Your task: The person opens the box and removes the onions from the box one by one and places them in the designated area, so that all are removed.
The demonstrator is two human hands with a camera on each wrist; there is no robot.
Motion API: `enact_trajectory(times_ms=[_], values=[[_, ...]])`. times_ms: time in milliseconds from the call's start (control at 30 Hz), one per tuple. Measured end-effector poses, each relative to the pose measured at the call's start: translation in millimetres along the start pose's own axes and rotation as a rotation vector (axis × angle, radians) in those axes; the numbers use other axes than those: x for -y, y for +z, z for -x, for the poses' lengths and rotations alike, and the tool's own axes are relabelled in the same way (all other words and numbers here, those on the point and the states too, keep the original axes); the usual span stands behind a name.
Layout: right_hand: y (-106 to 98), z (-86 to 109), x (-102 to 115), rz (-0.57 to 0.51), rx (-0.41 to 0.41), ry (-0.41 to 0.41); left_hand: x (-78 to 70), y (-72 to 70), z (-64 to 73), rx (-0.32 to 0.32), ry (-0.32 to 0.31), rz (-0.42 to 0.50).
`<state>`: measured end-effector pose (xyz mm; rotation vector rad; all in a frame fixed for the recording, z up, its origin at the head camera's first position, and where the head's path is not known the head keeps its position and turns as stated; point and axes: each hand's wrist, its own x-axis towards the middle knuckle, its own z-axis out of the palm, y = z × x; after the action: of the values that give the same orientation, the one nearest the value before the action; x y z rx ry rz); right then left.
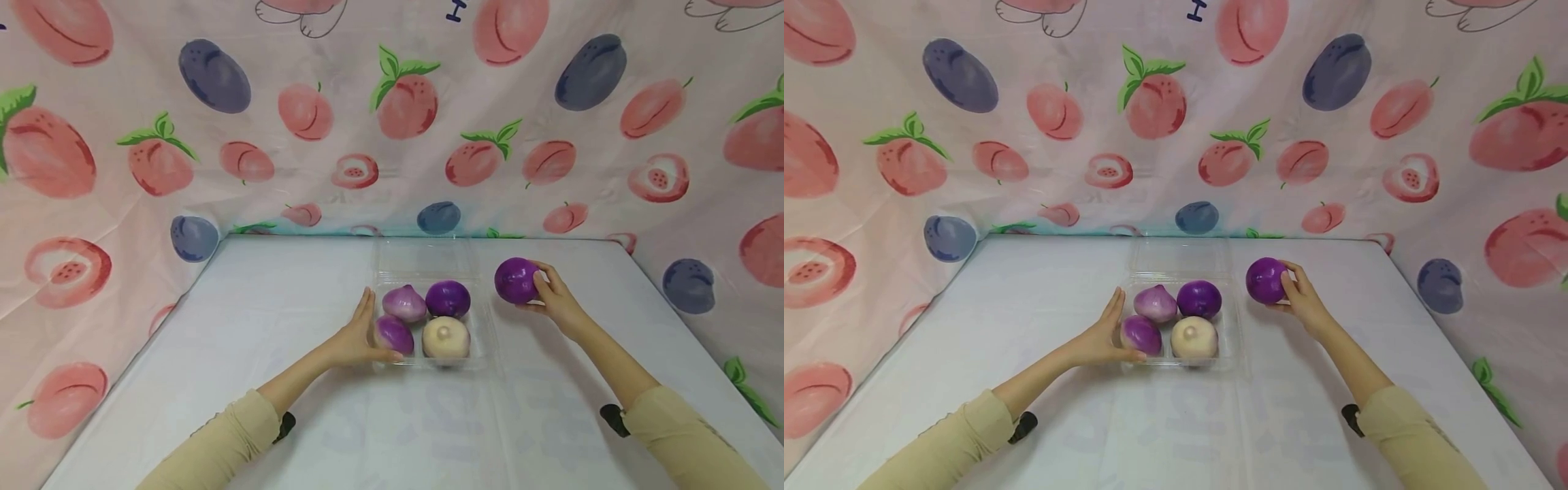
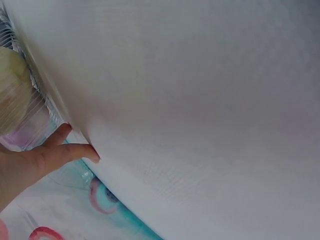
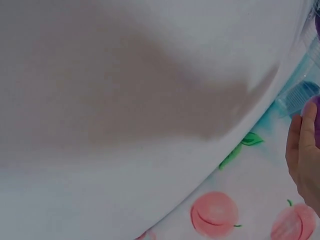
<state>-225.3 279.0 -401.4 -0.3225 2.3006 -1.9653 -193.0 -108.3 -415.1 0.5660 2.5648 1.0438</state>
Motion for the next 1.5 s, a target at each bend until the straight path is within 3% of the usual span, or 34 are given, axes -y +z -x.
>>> enact_trajectory(times_ms=[467,700,967,1067,1200,1300,1367,1500], values=[[0.0,-21.6,-8.3,0.011,-0.020,0.164,0.0,-4.0,-0.2,0.015,-0.004,0.003],[3.5,-30.2,-14.0,0.022,-0.008,0.199,0.3,-4.5,-0.6,0.016,0.004,0.013],[4.5,-36.8,-12.0,0.128,-0.014,0.284,0.5,-5.5,-0.6,0.033,-0.005,0.011],[-3.7,-42.2,-20.9,0.124,-0.017,0.295,0.2,-5.4,-0.7,0.029,-0.003,0.017],[-20.0,-48.4,-38.9,0.037,0.001,0.249,0.1,-5.0,-1.2,0.030,-0.004,0.017],[-16.7,-46.5,-32.4,0.071,-0.011,0.256,0.6,-4.6,-1.7,0.032,-0.003,0.012],[-8.0,-42.1,-17.0,0.172,-0.006,0.291,0.9,-4.5,-1.8,0.035,-0.009,0.010],[-4.3,-40.2,-10.7,0.345,0.021,0.241,2.0,-4.7,-1.9,0.031,-0.014,0.008]])
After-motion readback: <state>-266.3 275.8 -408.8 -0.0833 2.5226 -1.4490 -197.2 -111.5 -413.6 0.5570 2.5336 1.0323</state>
